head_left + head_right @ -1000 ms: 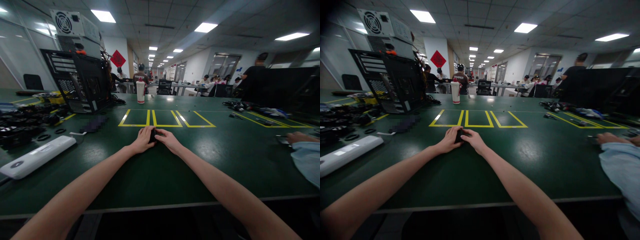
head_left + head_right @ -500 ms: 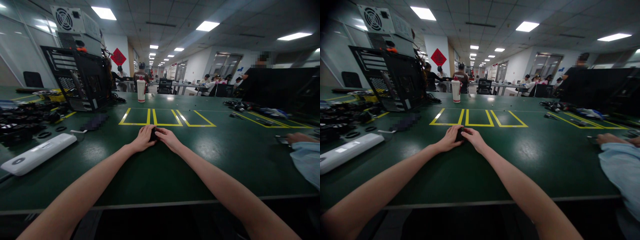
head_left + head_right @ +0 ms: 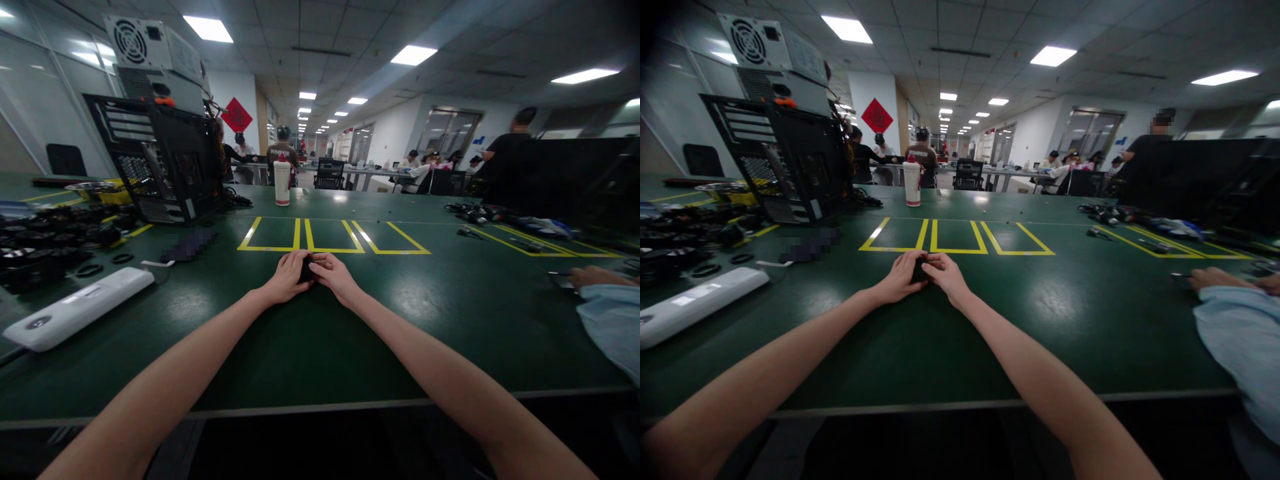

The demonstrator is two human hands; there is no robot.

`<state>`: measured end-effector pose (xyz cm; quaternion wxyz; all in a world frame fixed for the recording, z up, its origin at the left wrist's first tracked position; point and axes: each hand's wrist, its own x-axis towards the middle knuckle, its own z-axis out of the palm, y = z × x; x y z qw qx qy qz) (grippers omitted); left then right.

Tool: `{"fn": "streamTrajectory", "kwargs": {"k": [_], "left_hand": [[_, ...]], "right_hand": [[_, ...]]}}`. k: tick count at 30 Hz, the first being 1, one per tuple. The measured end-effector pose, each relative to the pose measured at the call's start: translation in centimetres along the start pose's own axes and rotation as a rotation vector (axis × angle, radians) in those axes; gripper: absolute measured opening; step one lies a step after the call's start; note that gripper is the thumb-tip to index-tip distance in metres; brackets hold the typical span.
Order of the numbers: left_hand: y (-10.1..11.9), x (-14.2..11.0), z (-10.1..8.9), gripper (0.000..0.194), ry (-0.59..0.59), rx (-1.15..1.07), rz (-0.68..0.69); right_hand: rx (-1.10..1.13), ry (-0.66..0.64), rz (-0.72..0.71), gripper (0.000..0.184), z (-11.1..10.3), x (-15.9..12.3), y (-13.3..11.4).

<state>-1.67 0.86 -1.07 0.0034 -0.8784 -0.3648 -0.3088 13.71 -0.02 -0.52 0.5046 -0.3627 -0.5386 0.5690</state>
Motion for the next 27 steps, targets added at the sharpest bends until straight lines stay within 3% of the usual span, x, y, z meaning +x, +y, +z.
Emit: {"fn": "streamTrajectory", "kwargs": {"k": [7,11,18,27], "left_hand": [[0.02,-0.14,-0.09,0.057,0.0,-0.02,-0.007],[0.02,-0.08,0.02,0.058,0.01,-0.016,-0.013],[-0.01,-0.09,0.01,0.057,0.011,-0.015,0.003],[-0.11,-0.03,0.09,0.058,0.009,-0.003,-0.015]], "right_hand": [[-0.041,-0.068,-0.018,0.035,-0.63,0.43,0.68],[-0.069,-0.042,-0.072,0.031,-0.37,0.01,0.42],[-0.048,0.02,-0.044,0.03,0.06,0.1,0.22],[-0.019,-0.039,-0.024,0.032,-0.12,0.09,0.14]]}}
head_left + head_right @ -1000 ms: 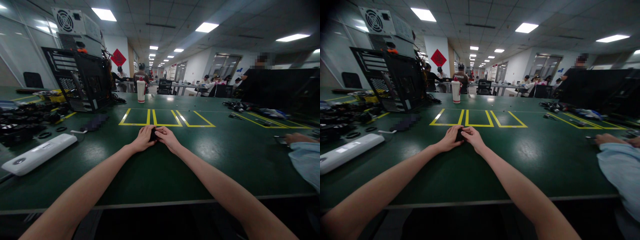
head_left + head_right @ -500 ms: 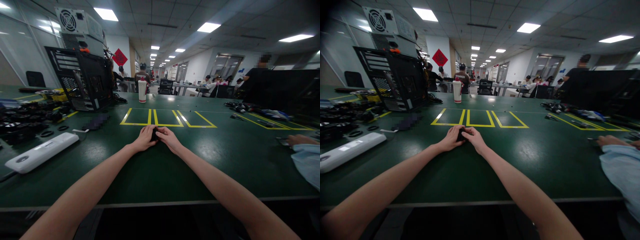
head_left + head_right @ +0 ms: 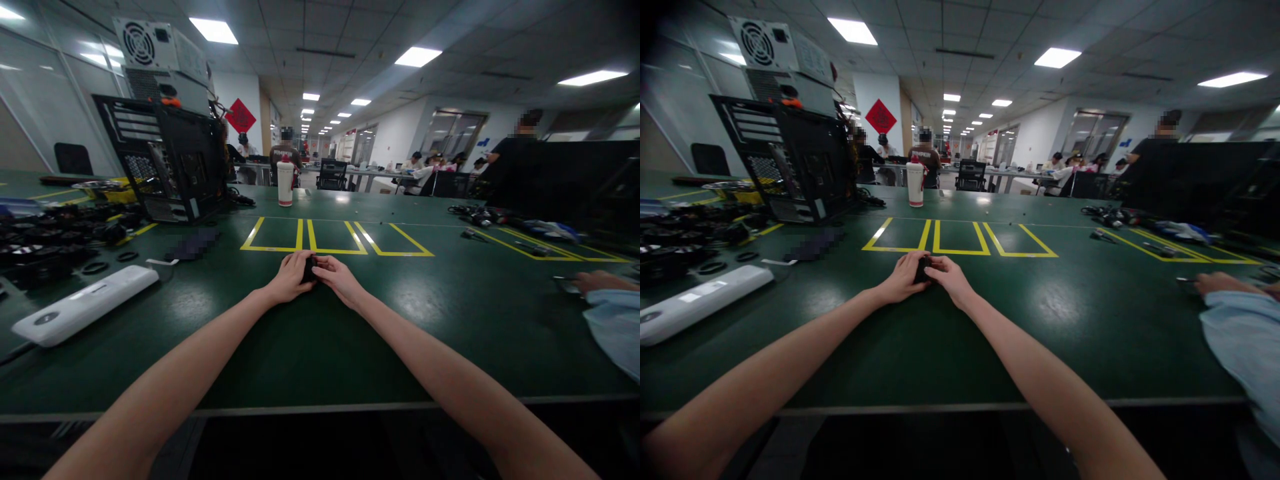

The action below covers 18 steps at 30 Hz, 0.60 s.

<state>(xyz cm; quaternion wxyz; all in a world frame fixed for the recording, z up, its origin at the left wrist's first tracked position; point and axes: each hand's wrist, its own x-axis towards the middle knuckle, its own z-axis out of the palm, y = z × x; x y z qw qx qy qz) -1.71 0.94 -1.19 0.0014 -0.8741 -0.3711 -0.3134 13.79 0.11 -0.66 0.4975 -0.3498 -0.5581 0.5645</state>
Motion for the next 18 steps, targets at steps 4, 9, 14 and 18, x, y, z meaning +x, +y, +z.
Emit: {"fn": "streamTrajectory", "kwargs": {"k": [4,9,14,18], "left_hand": [[-0.02,0.04,0.08,0.057,0.005,-0.002,-0.006],[-0.14,0.05,0.2,0.056,0.009,-0.012,-0.008],[-0.02,-0.04,0.01,0.056,0.006,-0.021,-0.006],[0.08,-0.07,-0.09,0.055,0.01,-0.018,-0.007]], "right_hand": [[0.02,0.022,-0.027,0.022,0.33,-0.38,-0.39],[-0.015,0.041,-0.021,0.029,0.21,-0.19,-0.12],[-0.018,0.0,0.014,0.032,-0.1,0.16,0.13],[0.001,0.005,0.019,0.027,0.09,0.0,-0.05]]}}
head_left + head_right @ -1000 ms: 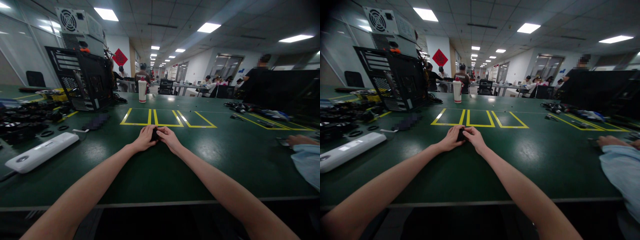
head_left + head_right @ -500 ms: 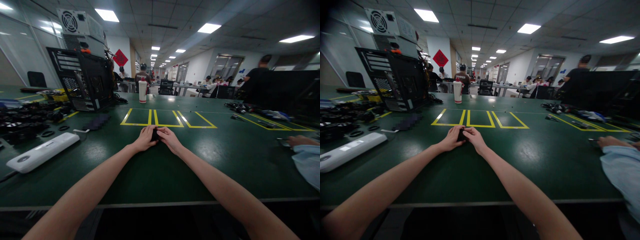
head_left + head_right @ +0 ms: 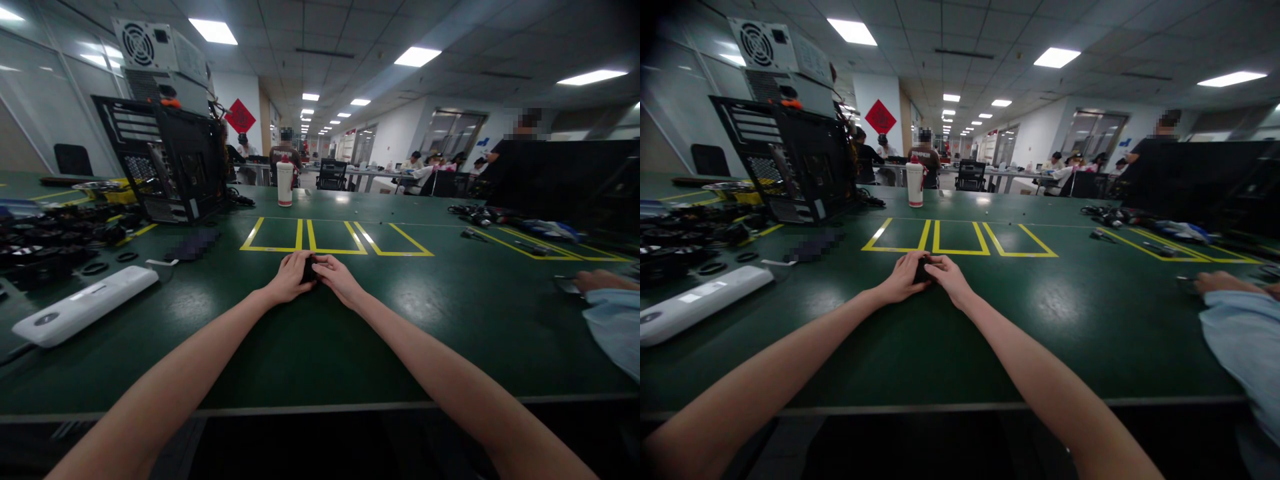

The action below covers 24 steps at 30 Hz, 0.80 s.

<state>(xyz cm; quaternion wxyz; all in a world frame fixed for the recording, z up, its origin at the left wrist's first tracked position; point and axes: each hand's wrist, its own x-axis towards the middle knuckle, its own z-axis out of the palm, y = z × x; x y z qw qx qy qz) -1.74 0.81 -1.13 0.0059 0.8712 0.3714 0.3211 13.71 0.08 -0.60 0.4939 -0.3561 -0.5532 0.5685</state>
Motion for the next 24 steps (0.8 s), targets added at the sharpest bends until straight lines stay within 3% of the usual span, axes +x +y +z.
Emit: {"fn": "streamTrajectory", "kwargs": {"k": [6,11,16,24], "left_hand": [[0.0,0.1,0.2,0.055,0.002,0.003,-0.005],[0.0,0.1,0.2,0.056,0.0,0.014,-0.009],[0.1,0.0,0.0,0.055,0.0,0.02,0.004],[0.1,0.0,0.0,0.057,0.003,0.021,0.001]], "right_hand": [[0.03,0.022,-0.037,0.024,0.0,0.1,0.3],[0.095,0.003,0.021,0.031,-0.2,0.5,0.5],[0.119,-0.012,0.05,0.027,0.1,0.2,-0.1],[0.097,0.019,-0.018,0.022,0.2,0.0,-0.1]]}}
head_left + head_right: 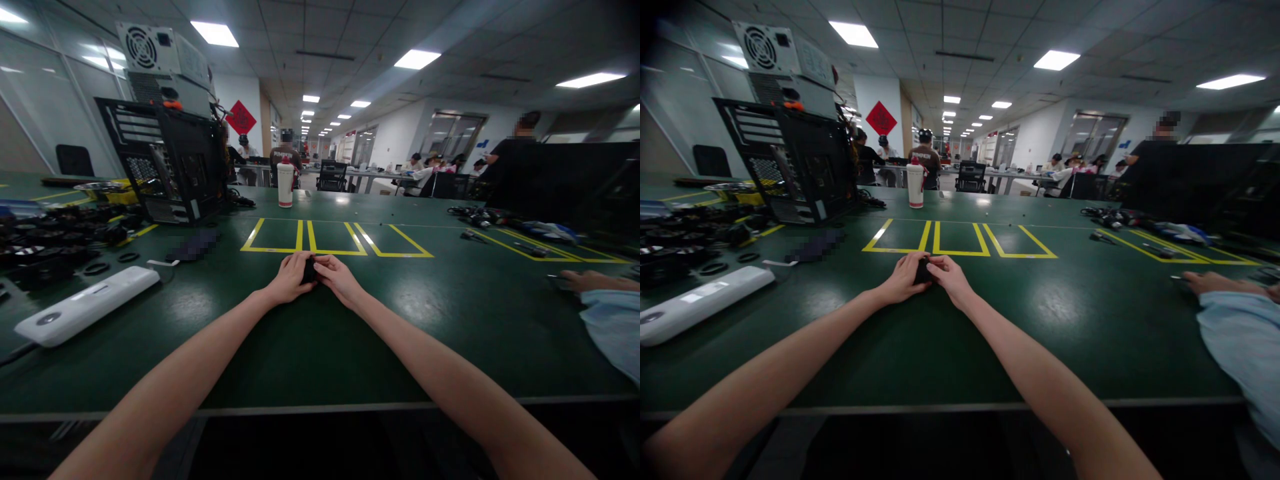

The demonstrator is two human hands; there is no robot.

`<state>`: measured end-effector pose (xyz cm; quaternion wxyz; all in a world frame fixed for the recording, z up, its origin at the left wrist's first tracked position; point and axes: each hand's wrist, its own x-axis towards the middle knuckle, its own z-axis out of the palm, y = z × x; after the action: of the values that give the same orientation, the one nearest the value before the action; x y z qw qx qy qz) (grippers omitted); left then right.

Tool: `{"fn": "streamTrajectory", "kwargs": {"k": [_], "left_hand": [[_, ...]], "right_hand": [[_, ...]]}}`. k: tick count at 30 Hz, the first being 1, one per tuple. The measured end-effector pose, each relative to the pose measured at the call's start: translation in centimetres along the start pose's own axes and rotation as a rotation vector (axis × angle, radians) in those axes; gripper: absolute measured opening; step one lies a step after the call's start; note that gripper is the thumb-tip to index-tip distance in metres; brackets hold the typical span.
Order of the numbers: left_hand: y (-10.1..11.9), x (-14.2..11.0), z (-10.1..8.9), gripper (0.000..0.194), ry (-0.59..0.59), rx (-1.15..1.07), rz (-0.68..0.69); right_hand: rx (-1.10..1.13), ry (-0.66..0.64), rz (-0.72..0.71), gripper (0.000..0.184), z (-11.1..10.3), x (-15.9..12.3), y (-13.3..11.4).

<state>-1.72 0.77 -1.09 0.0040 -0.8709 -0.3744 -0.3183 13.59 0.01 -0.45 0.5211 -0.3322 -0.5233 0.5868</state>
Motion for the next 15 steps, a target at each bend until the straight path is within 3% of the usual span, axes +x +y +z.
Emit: {"fn": "streamTrajectory", "kwargs": {"k": [6,15], "left_hand": [[0.14,-0.05,-0.14,0.056,-0.009,-0.011,-0.004],[-0.06,0.05,0.26,0.056,0.011,-0.005,-0.005]], "right_hand": [[0.002,-0.031,0.052,0.028,-0.51,0.62,0.59],[-0.014,-0.007,0.005,0.02,0.14,-0.03,-0.03]]}}
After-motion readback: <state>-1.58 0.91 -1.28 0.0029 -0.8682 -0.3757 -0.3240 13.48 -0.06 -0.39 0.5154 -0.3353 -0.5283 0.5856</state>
